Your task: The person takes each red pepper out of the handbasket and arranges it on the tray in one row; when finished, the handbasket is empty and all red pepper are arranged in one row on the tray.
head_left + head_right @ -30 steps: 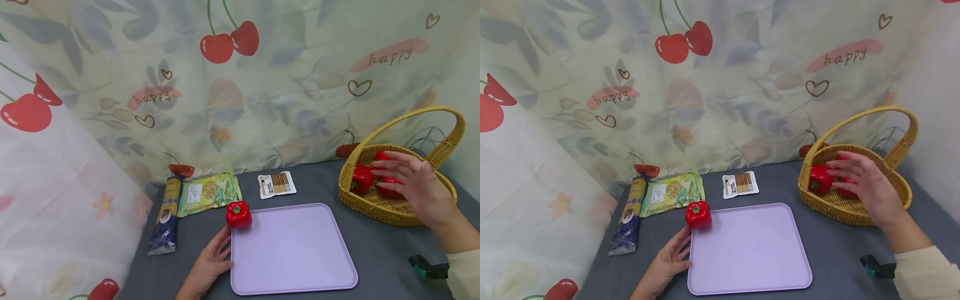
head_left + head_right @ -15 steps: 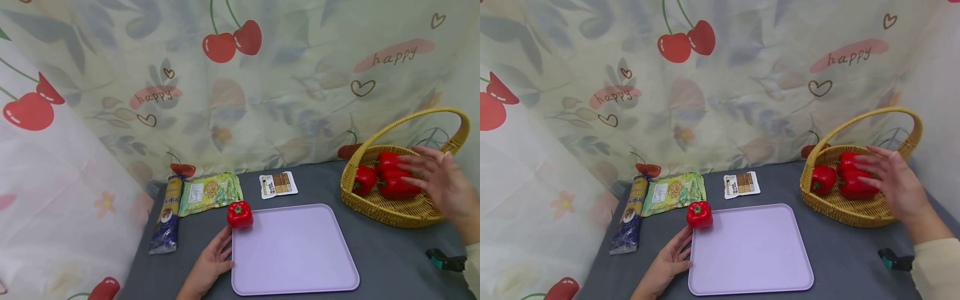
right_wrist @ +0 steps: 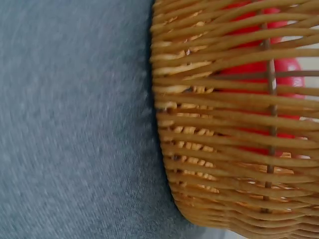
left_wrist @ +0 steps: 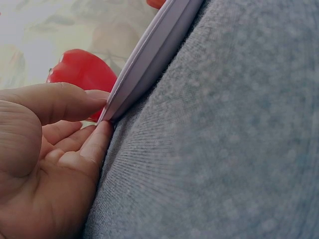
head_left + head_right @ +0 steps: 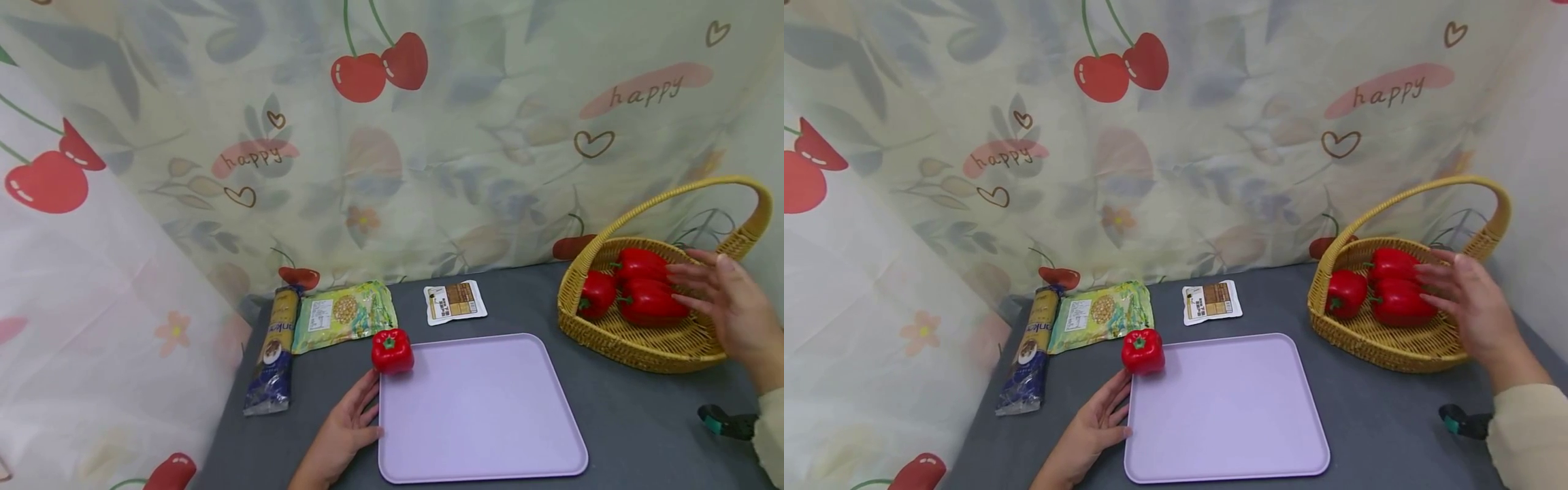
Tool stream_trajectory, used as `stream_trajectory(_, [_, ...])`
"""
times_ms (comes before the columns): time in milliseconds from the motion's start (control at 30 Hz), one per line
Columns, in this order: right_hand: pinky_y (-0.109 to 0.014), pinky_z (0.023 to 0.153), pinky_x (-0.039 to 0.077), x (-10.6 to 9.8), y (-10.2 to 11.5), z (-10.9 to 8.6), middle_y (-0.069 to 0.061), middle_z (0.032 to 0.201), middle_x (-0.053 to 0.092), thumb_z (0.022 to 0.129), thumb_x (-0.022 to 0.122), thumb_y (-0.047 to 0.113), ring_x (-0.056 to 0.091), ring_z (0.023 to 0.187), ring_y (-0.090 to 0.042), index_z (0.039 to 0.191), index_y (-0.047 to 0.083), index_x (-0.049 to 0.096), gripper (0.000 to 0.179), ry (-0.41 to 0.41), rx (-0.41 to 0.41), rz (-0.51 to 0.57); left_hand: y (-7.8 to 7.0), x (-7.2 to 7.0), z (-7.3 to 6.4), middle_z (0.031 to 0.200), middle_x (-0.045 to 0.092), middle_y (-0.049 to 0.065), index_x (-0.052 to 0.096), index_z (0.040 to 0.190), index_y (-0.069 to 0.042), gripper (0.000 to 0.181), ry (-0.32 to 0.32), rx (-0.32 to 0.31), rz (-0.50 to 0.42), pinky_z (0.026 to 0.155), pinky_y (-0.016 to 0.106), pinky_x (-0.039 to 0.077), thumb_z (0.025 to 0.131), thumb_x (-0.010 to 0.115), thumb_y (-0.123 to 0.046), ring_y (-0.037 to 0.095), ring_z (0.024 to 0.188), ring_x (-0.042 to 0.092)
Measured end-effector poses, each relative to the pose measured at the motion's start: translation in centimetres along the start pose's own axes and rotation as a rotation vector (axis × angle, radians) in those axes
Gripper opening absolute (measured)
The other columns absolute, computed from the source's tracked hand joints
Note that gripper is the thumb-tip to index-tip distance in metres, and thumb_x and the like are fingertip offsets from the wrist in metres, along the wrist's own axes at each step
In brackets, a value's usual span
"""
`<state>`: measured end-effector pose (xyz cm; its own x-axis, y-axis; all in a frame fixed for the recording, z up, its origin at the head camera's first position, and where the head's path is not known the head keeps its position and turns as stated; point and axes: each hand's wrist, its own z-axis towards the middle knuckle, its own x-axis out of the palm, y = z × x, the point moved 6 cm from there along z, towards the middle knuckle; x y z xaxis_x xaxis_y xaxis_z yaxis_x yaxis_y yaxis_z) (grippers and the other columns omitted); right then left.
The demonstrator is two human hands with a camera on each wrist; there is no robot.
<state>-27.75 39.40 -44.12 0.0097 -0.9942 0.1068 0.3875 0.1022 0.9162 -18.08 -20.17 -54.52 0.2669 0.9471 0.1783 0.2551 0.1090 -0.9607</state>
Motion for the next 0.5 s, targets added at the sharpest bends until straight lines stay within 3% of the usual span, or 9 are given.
stream_trajectory(100, [-0.01,0.086,0.049,0.0,-0.2,0.0,0.011,0.13,0.07,0.12,0.037,0.022,0.061,0.117,-0.005,0.147,0.023,0.056,0.034,-0.025,0.033,-0.096,0.0,0.0,0.0,0.179,0.019,0.016,0.023,0.173,-0.004,0.106,0.001,0.0,0.005,0.117,0.036,0.042,0.082,0.068,0.027,0.037,0.162,0.021])
stream_trajectory(200, [-0.01,0.089,0.044,0.2,-0.3,0.1,0.019,0.129,0.065,0.119,0.04,0.022,0.056,0.118,0.001,0.149,0.031,0.052,0.034,-0.02,0.074,-0.289,0.0,-0.1,0.0,0.179,0.019,0.016,0.023,0.173,-0.003,0.105,0.0,0.003,0.013,0.117,0.035,0.043,0.082,0.068,0.027,0.038,0.162,0.021])
stream_trajectory(333, [-0.008,0.089,0.042,0.6,-0.8,0.2,0.025,0.13,0.057,0.118,0.046,0.023,0.051,0.117,0.008,0.162,0.026,0.044,0.044,0.037,0.132,-0.497,0.0,-0.2,0.0,0.179,0.02,0.016,0.023,0.173,-0.002,0.105,-0.002,0.004,0.019,0.116,0.034,0.044,0.082,0.068,0.027,0.038,0.162,0.021])
stream_trajectory(400, [-0.009,0.085,0.042,0.8,-1.3,0.2,0.018,0.134,0.055,0.116,0.052,0.024,0.049,0.118,0.005,0.168,0.016,0.038,0.054,0.07,0.182,-0.555,0.1,-0.2,0.0,0.179,0.02,0.016,0.024,0.172,-0.002,0.105,-0.003,0.001,0.017,0.115,0.033,0.044,0.083,0.068,0.027,0.038,0.162,0.022])
stream_trajectory(500, [-0.007,0.077,0.042,1.1,-1.9,0.3,-0.01,0.149,0.052,0.112,0.063,0.027,0.049,0.128,-0.022,0.17,0.003,0.031,0.07,0.125,0.259,-0.657,0.1,-0.1,0.1,0.179,0.02,0.016,0.023,0.173,-0.003,0.105,-0.003,-0.001,0.012,0.115,0.033,0.044,0.083,0.068,0.027,0.038,0.162,0.022])
